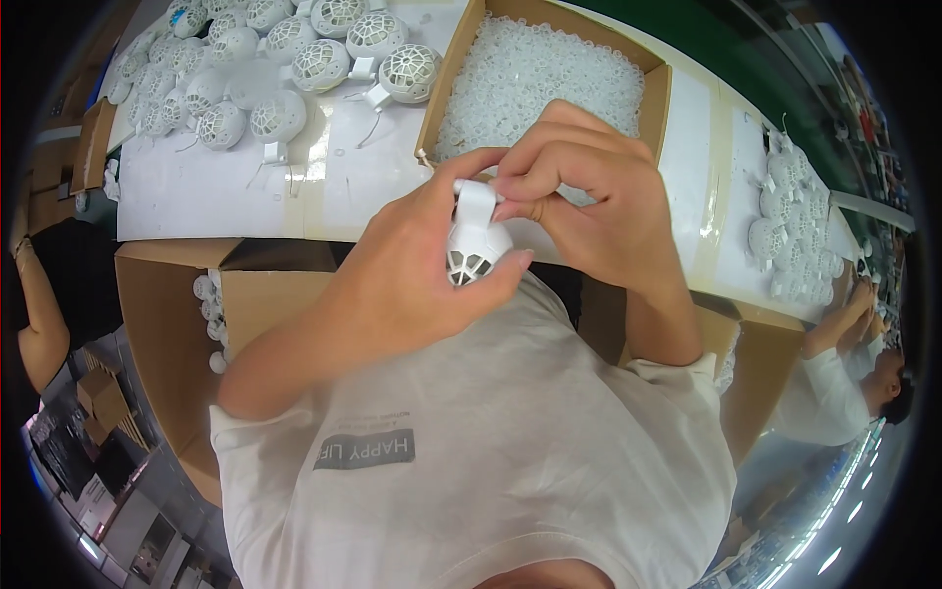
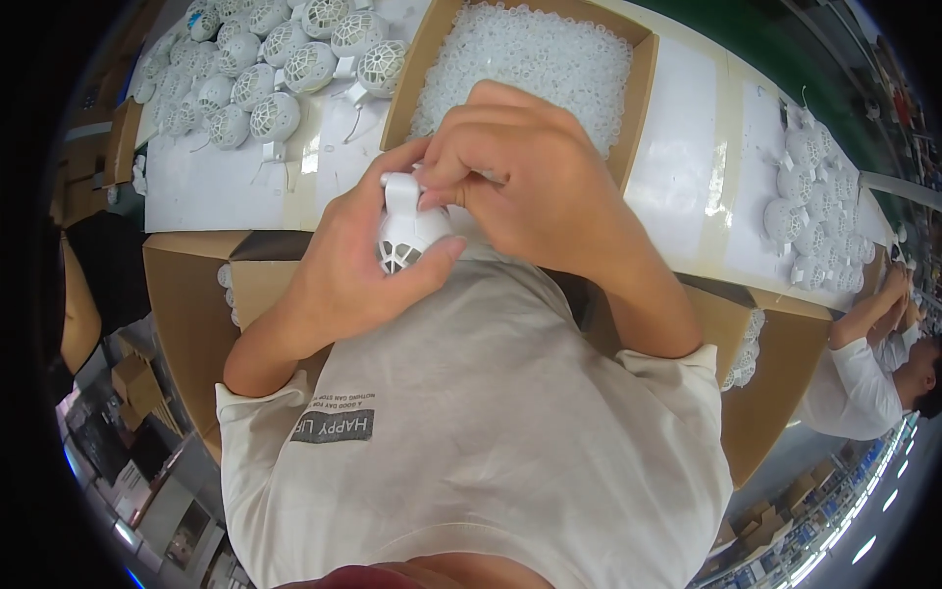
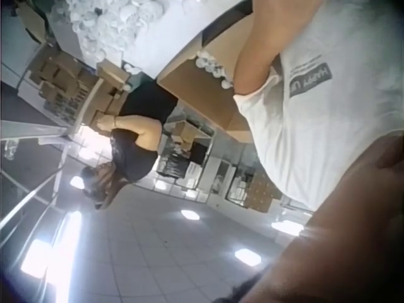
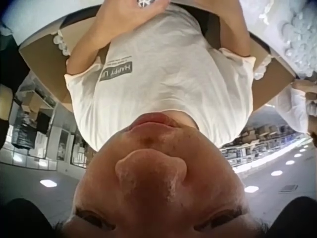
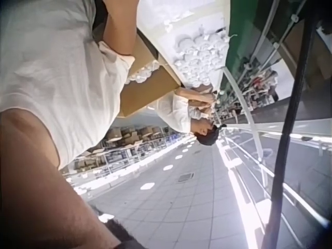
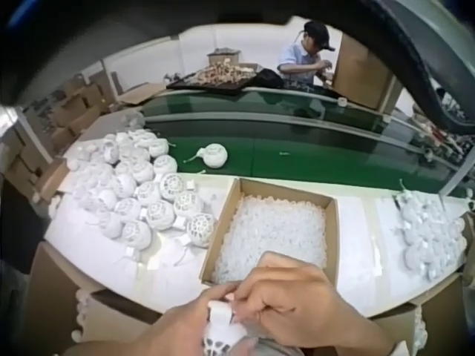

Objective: Assembling small white plastic parts by inserting rods and organizing them on a production line.

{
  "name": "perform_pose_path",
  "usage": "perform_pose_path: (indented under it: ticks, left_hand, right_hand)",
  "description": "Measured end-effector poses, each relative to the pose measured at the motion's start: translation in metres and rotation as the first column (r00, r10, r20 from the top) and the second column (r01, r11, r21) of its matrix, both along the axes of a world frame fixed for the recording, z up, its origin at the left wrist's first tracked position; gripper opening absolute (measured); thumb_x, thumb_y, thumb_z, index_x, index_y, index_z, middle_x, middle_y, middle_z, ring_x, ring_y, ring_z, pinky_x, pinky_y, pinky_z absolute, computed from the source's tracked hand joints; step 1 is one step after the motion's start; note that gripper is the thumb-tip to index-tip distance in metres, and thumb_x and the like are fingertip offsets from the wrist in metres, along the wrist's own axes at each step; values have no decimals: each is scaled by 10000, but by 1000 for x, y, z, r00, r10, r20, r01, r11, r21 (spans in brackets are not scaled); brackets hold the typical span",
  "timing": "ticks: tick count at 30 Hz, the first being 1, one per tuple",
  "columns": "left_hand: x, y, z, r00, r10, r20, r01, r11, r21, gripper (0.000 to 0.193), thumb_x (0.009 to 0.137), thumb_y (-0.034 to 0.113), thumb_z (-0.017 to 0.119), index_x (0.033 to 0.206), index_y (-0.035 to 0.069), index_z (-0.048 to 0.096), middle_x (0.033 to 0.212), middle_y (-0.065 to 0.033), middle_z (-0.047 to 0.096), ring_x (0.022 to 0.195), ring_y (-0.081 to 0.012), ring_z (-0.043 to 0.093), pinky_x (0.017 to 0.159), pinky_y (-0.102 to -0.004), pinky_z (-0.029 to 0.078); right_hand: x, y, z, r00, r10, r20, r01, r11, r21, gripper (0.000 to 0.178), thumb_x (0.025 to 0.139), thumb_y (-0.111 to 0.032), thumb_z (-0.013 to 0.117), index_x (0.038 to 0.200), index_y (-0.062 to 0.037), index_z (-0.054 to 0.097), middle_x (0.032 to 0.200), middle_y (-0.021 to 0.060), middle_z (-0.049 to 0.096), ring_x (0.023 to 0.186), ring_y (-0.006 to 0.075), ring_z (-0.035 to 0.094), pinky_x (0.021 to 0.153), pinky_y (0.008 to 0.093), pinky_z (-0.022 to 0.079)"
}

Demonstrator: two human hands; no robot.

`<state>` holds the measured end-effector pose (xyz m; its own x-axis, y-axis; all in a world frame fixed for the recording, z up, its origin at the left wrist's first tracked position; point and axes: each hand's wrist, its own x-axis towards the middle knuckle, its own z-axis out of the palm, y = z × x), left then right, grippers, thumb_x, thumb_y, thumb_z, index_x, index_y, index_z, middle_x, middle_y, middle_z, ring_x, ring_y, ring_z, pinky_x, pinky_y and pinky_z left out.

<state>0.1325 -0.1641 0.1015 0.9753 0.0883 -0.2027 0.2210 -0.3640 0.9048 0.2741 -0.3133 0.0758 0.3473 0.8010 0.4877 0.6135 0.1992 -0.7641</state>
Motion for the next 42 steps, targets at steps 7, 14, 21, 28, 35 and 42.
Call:
perform_pose_path:
  ticks: [7,14,21,28,35,42]
  left_hand:
    - [-80,90,37,880,166,-445,-7,941,339,860,720,106,834,1488,76,447,1210,-144,646,1087,-250,635,933,-330,484]
    - [-207,150,36,828,545,-134,-133,421,897,678,791,4,735,1425,130,531,1289,-140,611,1124,-310,619,935,-327,507]
    - [-65,181,-26,957,-62,285,-215,510,833,529,813,-156,560,1236,146,660,1252,-82,621,1148,-317,592,885,-358,515]
    - [-1,203,-57,915,-376,147,49,464,884,436,801,-130,582,1132,136,682,1296,-76,594,1169,-312,586,948,-366,507]
    - [-26,178,-56,944,132,304,-147,989,26,296,907,187,652,1186,105,598,1292,-138,569,1162,-261,593,908,-341,520]
    - [3,74,-48,925,362,112,-161,643,-748,291,972,250,610,1190,65,558,1140,-135,641,975,-194,635,777,-305,540]
  right_hand:
    - [-3,2,-21,988,-118,-100,110,990,-83,277,715,-21,788,984,-32,727,863,82,690,815,235,605,743,331,490]
    - [12,0,-41,829,-445,339,560,675,-481,166,813,-105,742,972,-60,725,849,77,675,823,257,605,735,369,494]
    - [7,3,-40,775,-416,475,623,627,-467,75,822,-116,730,866,-58,713,845,72,686,847,272,617,740,392,502]
    - [8,6,-35,774,-404,487,616,658,-433,79,825,-109,736,890,-65,741,819,80,674,782,229,608,706,358,501]
    - [14,-3,-28,776,-570,-271,441,797,-413,108,867,-29,728,969,-5,757,846,25,691,730,68,577,652,201,457]
    - [-1,5,-16,800,-333,-499,251,941,-226,122,874,74,685,988,50,722,934,92,725,793,105,639,709,217,505]
